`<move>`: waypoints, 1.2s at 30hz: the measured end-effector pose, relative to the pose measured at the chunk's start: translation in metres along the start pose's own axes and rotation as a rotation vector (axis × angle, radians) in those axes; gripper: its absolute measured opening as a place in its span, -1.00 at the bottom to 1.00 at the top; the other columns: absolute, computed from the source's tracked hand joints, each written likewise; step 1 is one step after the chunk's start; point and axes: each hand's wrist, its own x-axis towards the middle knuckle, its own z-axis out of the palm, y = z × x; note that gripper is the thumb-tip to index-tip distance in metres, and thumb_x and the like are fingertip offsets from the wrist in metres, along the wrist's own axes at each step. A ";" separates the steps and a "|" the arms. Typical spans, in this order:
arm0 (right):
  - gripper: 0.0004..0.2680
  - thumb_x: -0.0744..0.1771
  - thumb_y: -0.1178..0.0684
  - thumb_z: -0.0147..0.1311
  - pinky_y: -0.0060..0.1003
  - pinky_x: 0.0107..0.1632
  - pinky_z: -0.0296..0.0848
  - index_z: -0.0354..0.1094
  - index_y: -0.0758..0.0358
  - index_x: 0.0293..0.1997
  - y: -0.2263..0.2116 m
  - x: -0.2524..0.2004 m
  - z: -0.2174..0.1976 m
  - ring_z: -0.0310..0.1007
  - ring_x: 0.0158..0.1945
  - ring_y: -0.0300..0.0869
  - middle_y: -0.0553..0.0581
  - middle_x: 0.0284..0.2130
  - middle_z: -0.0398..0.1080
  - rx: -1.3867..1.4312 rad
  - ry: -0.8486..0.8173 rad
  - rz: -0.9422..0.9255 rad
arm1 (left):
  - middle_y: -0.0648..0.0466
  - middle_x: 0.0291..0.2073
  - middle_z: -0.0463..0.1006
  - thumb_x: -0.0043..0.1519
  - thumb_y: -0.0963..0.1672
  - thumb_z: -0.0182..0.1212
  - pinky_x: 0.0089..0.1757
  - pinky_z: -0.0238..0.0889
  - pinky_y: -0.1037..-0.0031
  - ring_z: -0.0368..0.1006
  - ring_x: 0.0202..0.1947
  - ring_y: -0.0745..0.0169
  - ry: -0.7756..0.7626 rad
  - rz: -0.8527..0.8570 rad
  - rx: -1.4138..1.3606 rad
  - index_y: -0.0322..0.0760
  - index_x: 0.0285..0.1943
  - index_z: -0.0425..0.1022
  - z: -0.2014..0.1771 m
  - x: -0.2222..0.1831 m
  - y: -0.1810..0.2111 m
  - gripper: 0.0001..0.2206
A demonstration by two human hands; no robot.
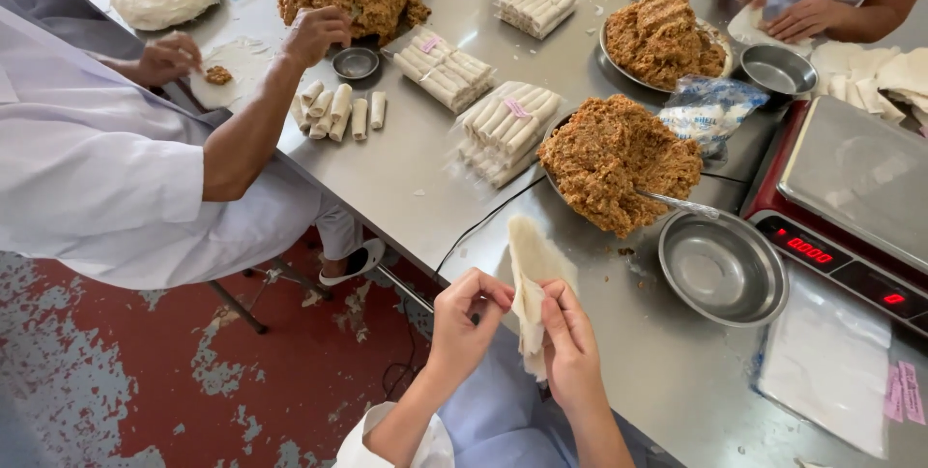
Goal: Wrapping food filling into thin wrappers to create uniform rolls on a production line.
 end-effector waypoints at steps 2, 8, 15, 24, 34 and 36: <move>-0.81 0.44 -0.03 -0.13 -0.37 -0.49 0.30 0.23 0.25 -0.26 -0.012 -0.003 0.007 0.23 -0.56 -0.26 0.03 -0.44 0.25 -0.153 0.000 -0.070 | 0.08 -0.43 0.53 0.18 -0.35 0.04 -0.36 0.39 0.61 0.53 -0.36 0.30 -0.010 -0.025 -0.029 -0.27 -0.39 0.47 0.000 -0.002 -0.001 -0.80; -0.79 0.44 -0.07 -0.12 -0.39 -0.30 0.28 0.15 0.16 -0.34 -0.013 -0.003 0.010 0.23 -0.42 -0.29 -0.04 -0.37 0.20 -0.332 0.015 -0.202 | 0.08 -0.29 0.53 0.26 -0.10 0.24 -0.31 0.50 0.55 0.51 -0.30 0.33 -0.085 -0.029 -0.034 -0.31 -0.16 0.47 0.000 -0.001 0.018 -0.84; -0.82 0.43 -0.02 -0.06 -0.43 -0.22 0.27 0.24 0.12 -0.35 -0.017 0.000 0.006 0.24 -0.30 -0.30 -0.04 -0.32 0.23 -0.624 -0.001 -0.304 | 0.08 -0.28 0.60 0.28 -0.17 0.23 -0.23 0.57 0.52 0.58 -0.25 0.29 -0.108 0.030 0.064 -0.31 -0.11 0.53 0.001 -0.002 0.020 -0.90; -0.83 0.45 0.04 -0.22 -0.28 -0.24 0.32 0.13 0.20 -0.31 -0.014 0.005 -0.002 0.32 -0.37 -0.22 0.08 -0.15 0.44 -1.031 0.108 -0.433 | 0.13 -0.48 0.46 0.33 -0.20 0.09 -0.39 0.33 0.53 0.40 -0.50 0.33 -0.021 0.176 0.305 -0.29 -0.29 0.38 0.001 0.003 -0.007 -0.89; -0.95 0.39 0.21 0.03 -0.36 -0.04 0.58 0.24 0.22 -0.20 -0.019 0.007 -0.017 0.55 -0.12 -0.17 0.14 -0.20 0.48 -0.865 0.188 -0.590 | 0.16 -0.57 0.36 0.36 -0.19 0.06 -0.50 0.11 0.53 0.21 -0.59 0.38 0.002 0.143 0.295 -0.28 -0.28 0.36 -0.015 0.005 -0.019 -0.87; -0.87 0.43 0.20 -0.09 -0.35 -0.09 0.36 0.36 0.16 0.03 -0.033 0.005 -0.013 0.38 -0.20 -0.20 0.06 -0.21 0.36 -0.984 0.097 -0.638 | 0.18 -0.56 0.32 0.36 -0.19 0.06 -0.50 0.10 0.55 0.19 -0.58 0.41 0.005 0.129 0.275 -0.26 -0.29 0.35 -0.018 0.008 -0.023 -0.87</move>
